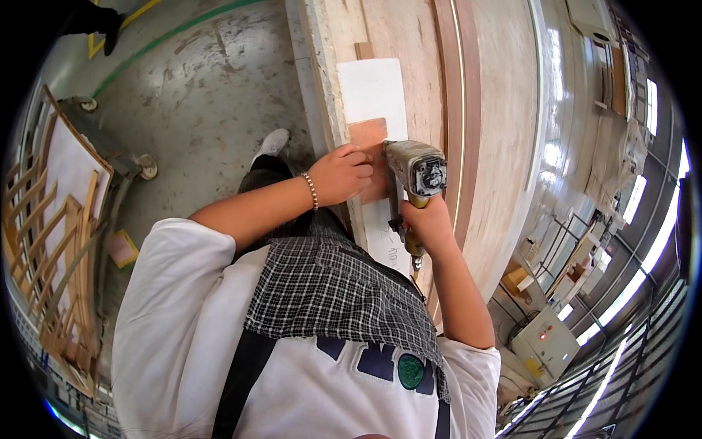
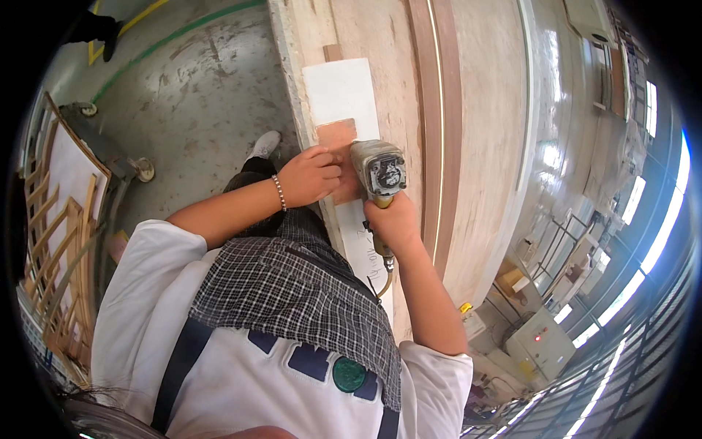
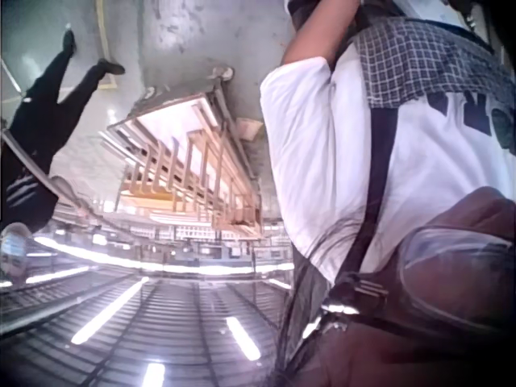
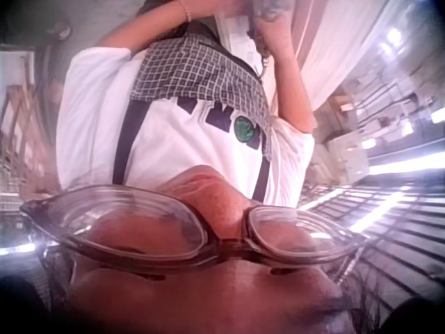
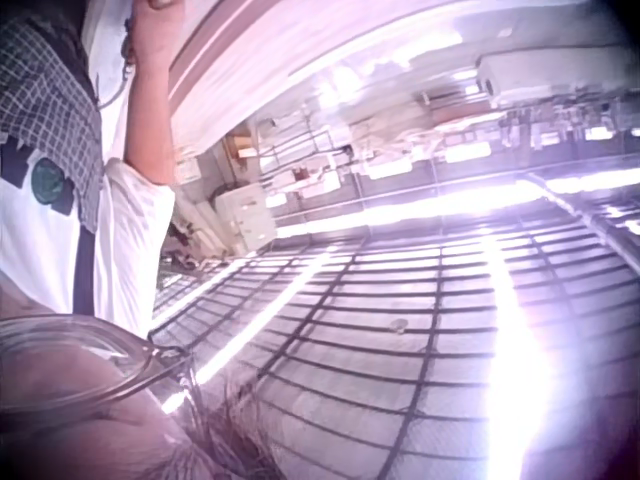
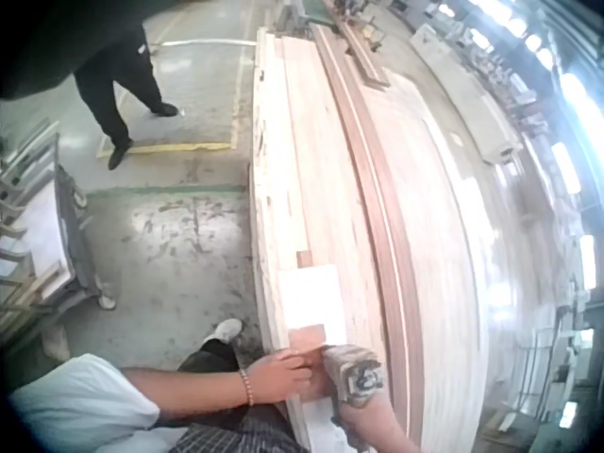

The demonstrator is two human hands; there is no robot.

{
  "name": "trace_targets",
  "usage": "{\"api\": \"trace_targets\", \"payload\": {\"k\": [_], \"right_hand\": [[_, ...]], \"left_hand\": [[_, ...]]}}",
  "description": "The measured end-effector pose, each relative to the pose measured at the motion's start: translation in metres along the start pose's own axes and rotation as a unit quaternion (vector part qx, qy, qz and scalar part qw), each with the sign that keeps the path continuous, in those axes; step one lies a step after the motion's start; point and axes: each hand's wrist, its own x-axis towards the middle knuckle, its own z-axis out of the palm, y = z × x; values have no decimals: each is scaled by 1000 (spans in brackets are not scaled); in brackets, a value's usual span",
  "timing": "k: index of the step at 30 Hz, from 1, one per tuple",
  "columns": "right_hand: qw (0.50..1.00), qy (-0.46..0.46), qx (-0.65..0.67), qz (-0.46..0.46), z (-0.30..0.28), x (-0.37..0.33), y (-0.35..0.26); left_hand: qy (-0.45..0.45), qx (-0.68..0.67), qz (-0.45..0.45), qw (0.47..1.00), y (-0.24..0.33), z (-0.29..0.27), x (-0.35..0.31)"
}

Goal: The person receives long wooden strips from a machine conveyor and aligns them on a large wooden panel. Using a pneumatic nail gun, the person secures several strips and a guide template onto the panel surface, ensuring proper placement by hand.

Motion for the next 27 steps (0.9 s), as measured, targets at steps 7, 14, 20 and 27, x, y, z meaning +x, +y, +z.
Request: {"api": "trace_targets", "payload": {"k": [7, 14, 20, 27], "right_hand": [[1000, -20, 20, -11, -3, -26, 55], [1000, -7, 20, -8, -6, -54, 108], [1000, -9, 14, -24, -12, -79, 162], [998, 16, -14, -67, -20, -112, 240]], "left_hand": [[-39, -1, 18, 999, 45, 24, -13], [-59, -2, 34, 998, 93, 52, -29], [-50, -7, 55, 997, 141, 81, -40], [-39, 19, 51, 998, 215, 124, -58]]}}
